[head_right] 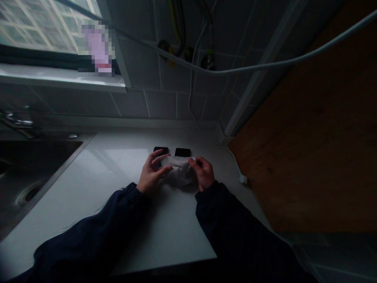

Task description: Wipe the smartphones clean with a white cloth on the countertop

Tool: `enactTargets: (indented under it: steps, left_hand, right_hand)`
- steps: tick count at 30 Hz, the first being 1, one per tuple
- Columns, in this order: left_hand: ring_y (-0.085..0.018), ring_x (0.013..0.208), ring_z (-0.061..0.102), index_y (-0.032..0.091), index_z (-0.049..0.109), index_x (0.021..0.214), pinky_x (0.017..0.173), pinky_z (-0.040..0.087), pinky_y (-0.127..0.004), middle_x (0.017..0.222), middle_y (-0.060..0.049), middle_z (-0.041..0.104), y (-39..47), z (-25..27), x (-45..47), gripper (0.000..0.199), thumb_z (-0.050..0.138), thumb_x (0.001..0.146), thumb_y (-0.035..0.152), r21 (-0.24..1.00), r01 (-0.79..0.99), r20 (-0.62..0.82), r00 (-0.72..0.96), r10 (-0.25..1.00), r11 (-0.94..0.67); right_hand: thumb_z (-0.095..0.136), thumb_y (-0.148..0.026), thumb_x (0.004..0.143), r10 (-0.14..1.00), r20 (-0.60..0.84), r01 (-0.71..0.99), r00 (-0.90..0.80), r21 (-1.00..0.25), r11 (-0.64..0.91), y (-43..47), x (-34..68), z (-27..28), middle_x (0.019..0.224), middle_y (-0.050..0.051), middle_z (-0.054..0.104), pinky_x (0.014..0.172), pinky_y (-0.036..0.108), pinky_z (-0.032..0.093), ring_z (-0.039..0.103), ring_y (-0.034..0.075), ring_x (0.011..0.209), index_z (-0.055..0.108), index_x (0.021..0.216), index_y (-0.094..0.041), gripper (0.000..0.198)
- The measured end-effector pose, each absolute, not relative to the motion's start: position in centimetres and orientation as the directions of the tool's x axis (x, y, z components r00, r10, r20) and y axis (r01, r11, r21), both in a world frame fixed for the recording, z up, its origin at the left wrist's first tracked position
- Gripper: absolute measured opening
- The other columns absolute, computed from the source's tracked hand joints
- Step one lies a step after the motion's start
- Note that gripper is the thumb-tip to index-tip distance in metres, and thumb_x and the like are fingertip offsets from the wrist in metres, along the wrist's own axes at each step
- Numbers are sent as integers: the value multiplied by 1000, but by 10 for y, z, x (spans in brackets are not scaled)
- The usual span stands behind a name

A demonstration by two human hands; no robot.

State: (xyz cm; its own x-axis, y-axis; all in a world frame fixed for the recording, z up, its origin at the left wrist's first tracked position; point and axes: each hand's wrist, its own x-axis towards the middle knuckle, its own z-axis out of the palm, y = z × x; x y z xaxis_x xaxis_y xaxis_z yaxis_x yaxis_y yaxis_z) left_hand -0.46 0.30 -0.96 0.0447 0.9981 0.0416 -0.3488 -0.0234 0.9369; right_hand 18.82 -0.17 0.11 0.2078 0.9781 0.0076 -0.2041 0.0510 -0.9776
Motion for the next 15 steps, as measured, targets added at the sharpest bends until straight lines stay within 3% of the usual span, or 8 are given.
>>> enactTargets:
  steps: [6, 9, 15]
  left_hand:
    - [-10, 72, 67, 28, 55, 131, 66, 55, -26, 146, -14, 54, 4, -12, -6, 78, 90, 62, 26, 946, -319, 94, 98, 991, -58]
    - [-12, 76, 67, 24, 59, 128, 70, 56, -26, 142, -14, 56, 2, -12, -7, 72, 89, 62, 23, 963, -242, 150, 119, 981, -118]
    - [-14, 84, 65, 21, 68, 116, 71, 56, -25, 137, -12, 56, -1, -11, -6, 46, 81, 72, 23, 967, -85, 248, 91, 964, -240]
  right_hand:
    - [88, -52, 62, 953, 13, -168, 303, -983, 67, 4, 193, -2, 69, -5, 62, 58, 27, 44, 57, 15, 61, 56, 82, -22, 48]
    - [89, -48, 62, 950, 28, -154, 309, -985, 79, 5, 195, -3, 73, -4, 67, 60, 28, 47, 62, 17, 64, 55, 93, -24, 53]
    - [87, -43, 69, 915, 249, 31, 317, -967, 253, 9, 201, -9, 81, -1, 68, 70, 28, 49, 64, 16, 73, 62, 100, -22, 45]
